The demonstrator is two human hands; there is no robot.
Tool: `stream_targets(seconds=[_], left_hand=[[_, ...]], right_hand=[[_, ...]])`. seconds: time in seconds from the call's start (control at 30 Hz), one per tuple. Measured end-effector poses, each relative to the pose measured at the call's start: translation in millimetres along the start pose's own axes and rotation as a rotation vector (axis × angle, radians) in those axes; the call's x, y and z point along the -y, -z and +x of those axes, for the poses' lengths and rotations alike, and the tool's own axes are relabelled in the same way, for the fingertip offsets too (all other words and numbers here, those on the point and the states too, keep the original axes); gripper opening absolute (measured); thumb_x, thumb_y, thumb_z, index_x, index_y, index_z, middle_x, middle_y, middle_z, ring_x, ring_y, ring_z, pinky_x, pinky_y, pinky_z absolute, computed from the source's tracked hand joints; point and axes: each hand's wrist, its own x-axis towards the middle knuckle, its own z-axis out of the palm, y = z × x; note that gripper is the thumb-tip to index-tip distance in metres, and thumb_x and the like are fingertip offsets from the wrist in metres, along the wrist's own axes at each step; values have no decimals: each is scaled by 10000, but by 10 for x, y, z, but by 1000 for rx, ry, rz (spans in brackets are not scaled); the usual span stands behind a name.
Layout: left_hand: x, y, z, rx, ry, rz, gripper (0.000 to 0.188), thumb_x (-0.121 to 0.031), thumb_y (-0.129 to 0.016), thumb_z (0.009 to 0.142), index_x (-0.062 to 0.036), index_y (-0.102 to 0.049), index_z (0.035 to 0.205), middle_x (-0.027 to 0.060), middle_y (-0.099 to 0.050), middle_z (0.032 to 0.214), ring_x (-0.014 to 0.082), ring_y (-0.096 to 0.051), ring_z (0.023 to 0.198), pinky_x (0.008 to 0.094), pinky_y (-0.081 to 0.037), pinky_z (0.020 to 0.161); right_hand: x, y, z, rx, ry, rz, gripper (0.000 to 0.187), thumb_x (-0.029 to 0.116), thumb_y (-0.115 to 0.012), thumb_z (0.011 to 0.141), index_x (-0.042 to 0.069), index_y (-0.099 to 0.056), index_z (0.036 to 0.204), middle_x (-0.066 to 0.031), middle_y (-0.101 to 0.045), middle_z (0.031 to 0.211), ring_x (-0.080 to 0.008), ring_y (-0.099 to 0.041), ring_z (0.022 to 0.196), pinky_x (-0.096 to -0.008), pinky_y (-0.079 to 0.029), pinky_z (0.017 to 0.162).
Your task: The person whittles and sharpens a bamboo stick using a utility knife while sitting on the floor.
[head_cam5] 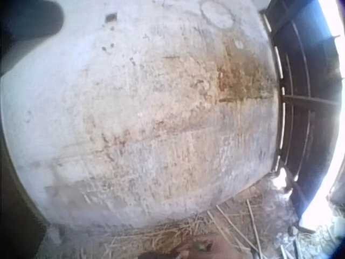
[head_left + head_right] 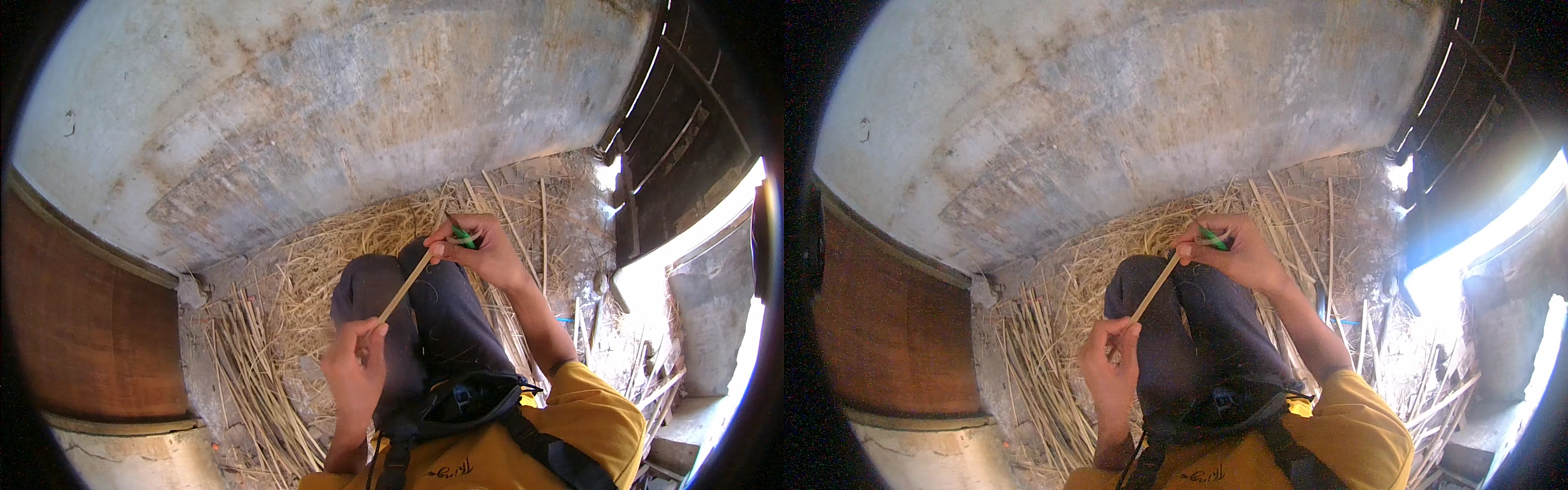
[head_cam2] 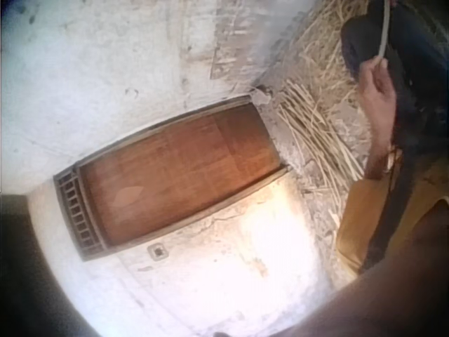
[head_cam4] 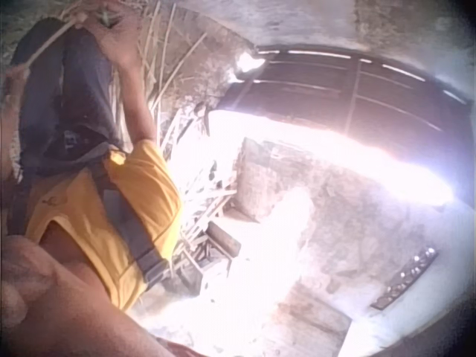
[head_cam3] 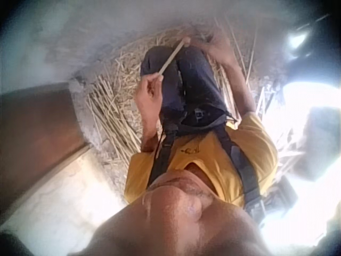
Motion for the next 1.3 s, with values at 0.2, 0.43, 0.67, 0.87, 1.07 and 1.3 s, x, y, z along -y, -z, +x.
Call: stream_targets(seconds=[0.2, 0.43, 0.67, 0.87, 1.07, 1.3], left_hand=[[-89, 168, 271, -117, -195, 327, 148, -70, -822, 857, -102, -726, 965, 32, -736, 895, 242, -683, 870, 437, -412, 970], [-135, 218, 379, -402, -384, 387, 249, -35, -824, 849, -102, -695, 1050, 49, -700, 1078, 239, -646, 993, 444, -401, 1017], [129, -84, 168, -206, 50, -376, 350, -155, -747, 983, 8, -596, 1253, 138, -647, 1162, 209, -631, 1038, 354, -517, 891], [-32, -298, 520, 23, 141, -965, 607, -286, -699, 1026, 50, -473, 1478, 227, -603, 1383, 319, -640, 1256, 414, -564, 1027], [-39, -291, 542, 57, 96, -1055, 410, -180, -709, 1015, 65, -581, 1318, 207, -711, 1173, 362, -725, 1107, 486, -616, 976], [-83, -290, 554, -27, 95, -1023, 183, -66, -691, 1007, 51, -625, 1131, 175, -733, 1040, 335, -764, 960, 446, -668, 870]], right_hand=[[-15, 85, -30, 48, -57, -4, 51, -10, -756, 922, -28, -733, 964, -105, -763, 903, -159, -741, 866, -270, -572, 787], [-171, -14, -137, 61, -212, 283, 89, 28, -745, 933, 36, -676, 989, -130, -765, 909, -87, -625, 664, -226, -467, 600], [-222, -99, -170, -41, -289, 515, 76, 109, -718, 982, 95, -645, 996, -152, -761, 906, -35, -425, 521, -206, -294, 470], [-136, -191, -241, 48, -228, 456, 74, 123, -678, 1011, 84, -619, 1033, -163, -774, 928, -34, -417, 528, -211, -293, 465], [-41, -274, -341, 87, -256, 426, 98, 166, -680, 1025, 100, -609, 1041, -151, -777, 917, -38, -402, 517, -220, -289, 459], [-28, -297, -391, 188, -282, 487, 146, 188, -667, 1034, 84, -623, 1126, -158, -776, 924, -43, -401, 509, -222, -289, 454]])
